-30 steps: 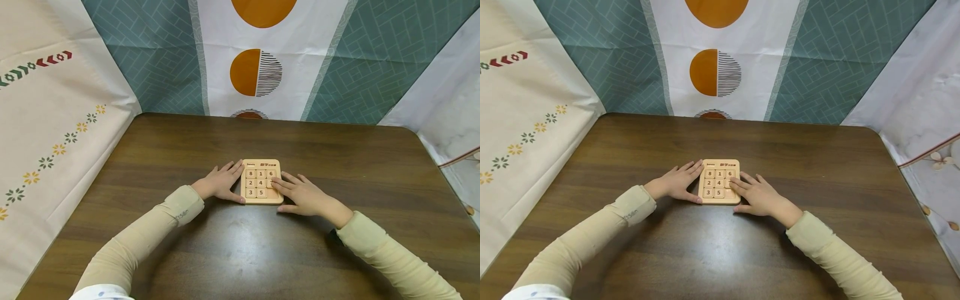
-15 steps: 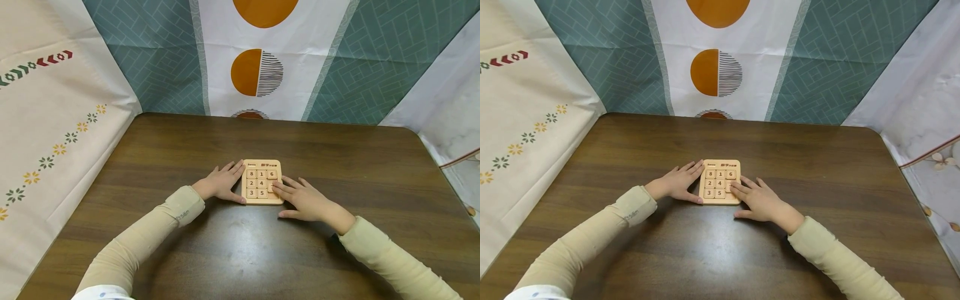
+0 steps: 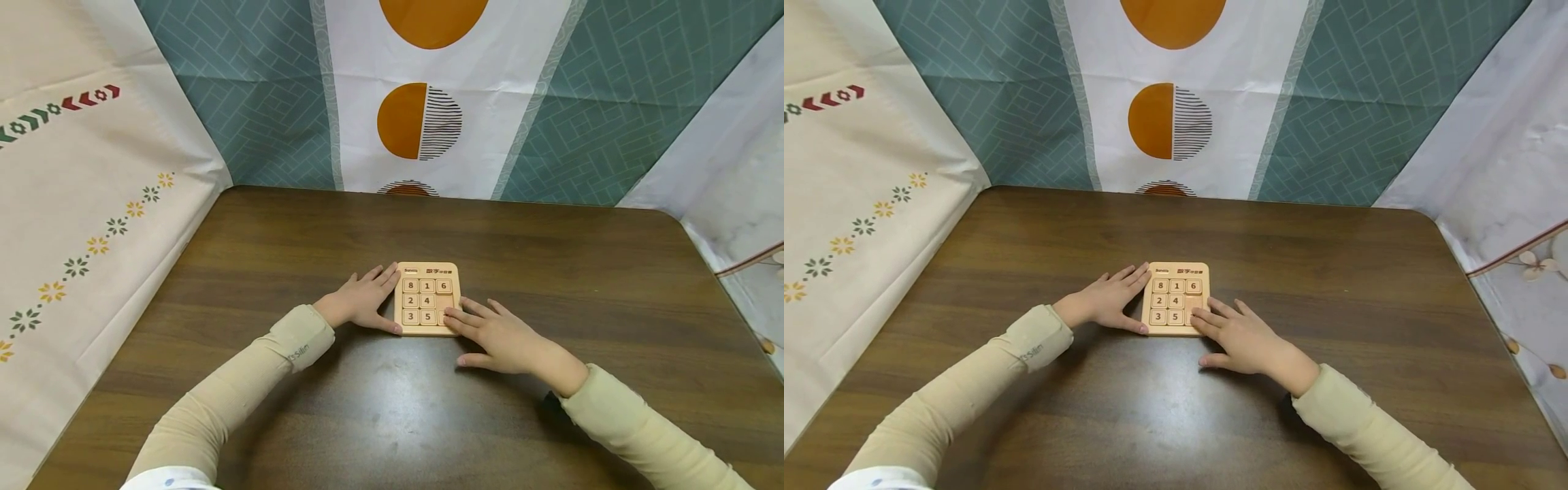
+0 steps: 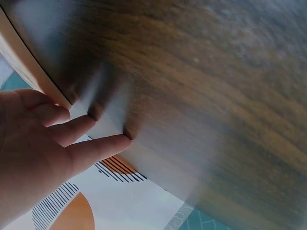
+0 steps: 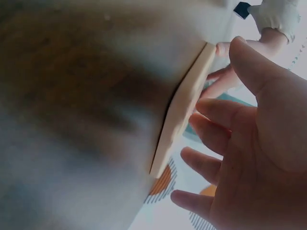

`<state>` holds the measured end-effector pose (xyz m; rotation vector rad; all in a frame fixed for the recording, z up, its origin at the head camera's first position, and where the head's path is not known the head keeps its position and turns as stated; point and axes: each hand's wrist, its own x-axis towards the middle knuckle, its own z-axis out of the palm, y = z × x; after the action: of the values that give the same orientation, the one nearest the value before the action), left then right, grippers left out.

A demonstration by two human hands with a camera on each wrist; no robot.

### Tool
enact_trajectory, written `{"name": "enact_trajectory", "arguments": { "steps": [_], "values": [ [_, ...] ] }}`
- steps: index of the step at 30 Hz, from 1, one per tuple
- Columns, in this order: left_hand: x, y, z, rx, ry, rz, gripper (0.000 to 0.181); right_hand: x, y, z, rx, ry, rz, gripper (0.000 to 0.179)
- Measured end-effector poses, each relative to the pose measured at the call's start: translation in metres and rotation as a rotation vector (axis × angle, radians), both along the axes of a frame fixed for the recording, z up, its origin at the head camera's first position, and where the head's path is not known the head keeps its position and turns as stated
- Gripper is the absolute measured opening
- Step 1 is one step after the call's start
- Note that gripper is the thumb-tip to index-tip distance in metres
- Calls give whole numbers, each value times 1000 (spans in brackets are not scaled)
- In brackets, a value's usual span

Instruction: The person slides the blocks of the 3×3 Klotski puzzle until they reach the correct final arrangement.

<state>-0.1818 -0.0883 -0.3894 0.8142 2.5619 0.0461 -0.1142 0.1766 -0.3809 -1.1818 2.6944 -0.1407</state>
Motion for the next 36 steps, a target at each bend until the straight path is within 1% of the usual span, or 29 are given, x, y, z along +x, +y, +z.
{"name": "enact_trajectory", "arguments": {
  "steps": [6,16,26,30,36],
  "values": [
    [0,0,1,13,-7,8,110,-10,-2,3,-32,45,-41,70],
    [0,1,1,-7,0,18,109,-23,-20,-1,-41,24,-25,70],
    [0,1,1,7,-9,18,109,-24,-25,-2,-9,-8,-30,70],
    [0,0,1,9,-6,14,109,-24,-23,-2,1,-6,-34,70],
    [0,0,1,3,-3,10,109,-24,-14,-5,-13,1,-31,70]
  ]
}}
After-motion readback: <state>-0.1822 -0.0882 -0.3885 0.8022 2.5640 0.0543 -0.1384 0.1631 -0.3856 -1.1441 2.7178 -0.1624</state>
